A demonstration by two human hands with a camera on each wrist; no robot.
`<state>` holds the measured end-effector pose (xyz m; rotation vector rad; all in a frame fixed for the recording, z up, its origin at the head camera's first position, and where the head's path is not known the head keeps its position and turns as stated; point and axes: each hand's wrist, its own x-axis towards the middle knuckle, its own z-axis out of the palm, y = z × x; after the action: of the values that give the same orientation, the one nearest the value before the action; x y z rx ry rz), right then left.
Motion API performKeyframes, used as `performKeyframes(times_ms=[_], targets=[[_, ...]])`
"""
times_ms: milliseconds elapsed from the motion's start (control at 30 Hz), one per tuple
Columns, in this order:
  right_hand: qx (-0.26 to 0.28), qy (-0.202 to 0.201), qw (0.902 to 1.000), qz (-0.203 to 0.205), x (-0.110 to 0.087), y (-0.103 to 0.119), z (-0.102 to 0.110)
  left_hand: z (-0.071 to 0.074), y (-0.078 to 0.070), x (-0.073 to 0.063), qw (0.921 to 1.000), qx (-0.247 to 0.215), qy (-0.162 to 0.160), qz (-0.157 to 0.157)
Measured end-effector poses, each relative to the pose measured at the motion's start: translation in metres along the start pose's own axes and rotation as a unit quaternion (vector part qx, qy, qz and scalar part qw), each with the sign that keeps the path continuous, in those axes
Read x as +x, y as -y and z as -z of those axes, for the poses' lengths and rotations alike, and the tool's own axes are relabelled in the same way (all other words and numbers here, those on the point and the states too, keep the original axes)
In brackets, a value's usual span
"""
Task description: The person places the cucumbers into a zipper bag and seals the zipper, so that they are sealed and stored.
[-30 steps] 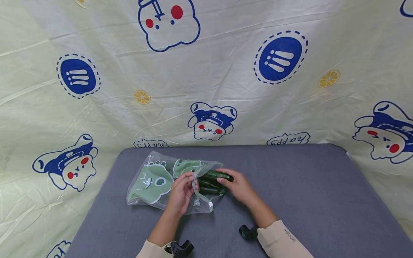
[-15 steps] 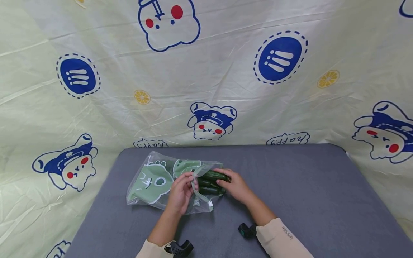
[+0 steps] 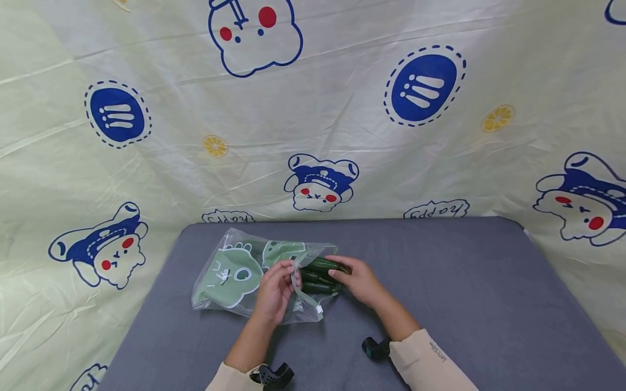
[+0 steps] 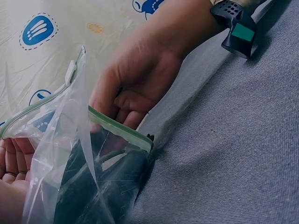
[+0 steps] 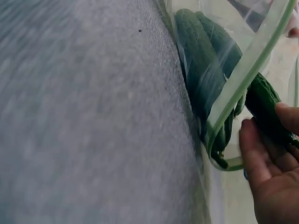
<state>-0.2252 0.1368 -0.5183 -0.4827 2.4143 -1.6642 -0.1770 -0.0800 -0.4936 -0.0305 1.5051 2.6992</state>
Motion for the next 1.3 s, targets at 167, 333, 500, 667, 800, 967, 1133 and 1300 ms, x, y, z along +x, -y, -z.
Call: performKeyframes(times_ms=[167,333,500,667,800,967,1133,1300], targets=[[0.004,-0.002,1.0,-0.003,0.006,0.008,-0.01,-0.001,-0.001,0.0,1.0,0.001,-0.002,0.002],[-0.007,-0.002,1.0,0.004,0.012,0.009,-0.018,-0.001,-0.001,-0.001,1.0,0.004,-0.005,0.005],[-0.023,-0.012,0.9996,0.006,0.019,0.009,-0.025,-0.002,-0.001,-0.001,1.0,0.005,-0.006,0.006],[-0.043,-0.035,0.9984,-0.006,0.024,0.012,-0.032,-0.002,0.0,-0.001,0.9999,0.013,-0.001,0.005],[-0.054,-0.041,0.9977,-0.008,0.024,0.012,-0.035,-0.002,0.0,-0.002,0.9999,0.016,-0.003,0.006],[-0.063,-0.032,0.9975,-0.004,0.019,0.009,-0.031,-0.001,-0.001,-0.002,0.9999,0.015,-0.005,0.006],[-0.034,-0.021,0.9992,0.0,0.009,0.006,-0.021,-0.002,-0.004,-0.003,0.9998,0.018,-0.003,0.003],[-0.014,-0.007,0.9999,0.006,-0.001,0.002,-0.009,-0.003,-0.006,-0.004,0.9998,0.019,0.001,-0.005]])
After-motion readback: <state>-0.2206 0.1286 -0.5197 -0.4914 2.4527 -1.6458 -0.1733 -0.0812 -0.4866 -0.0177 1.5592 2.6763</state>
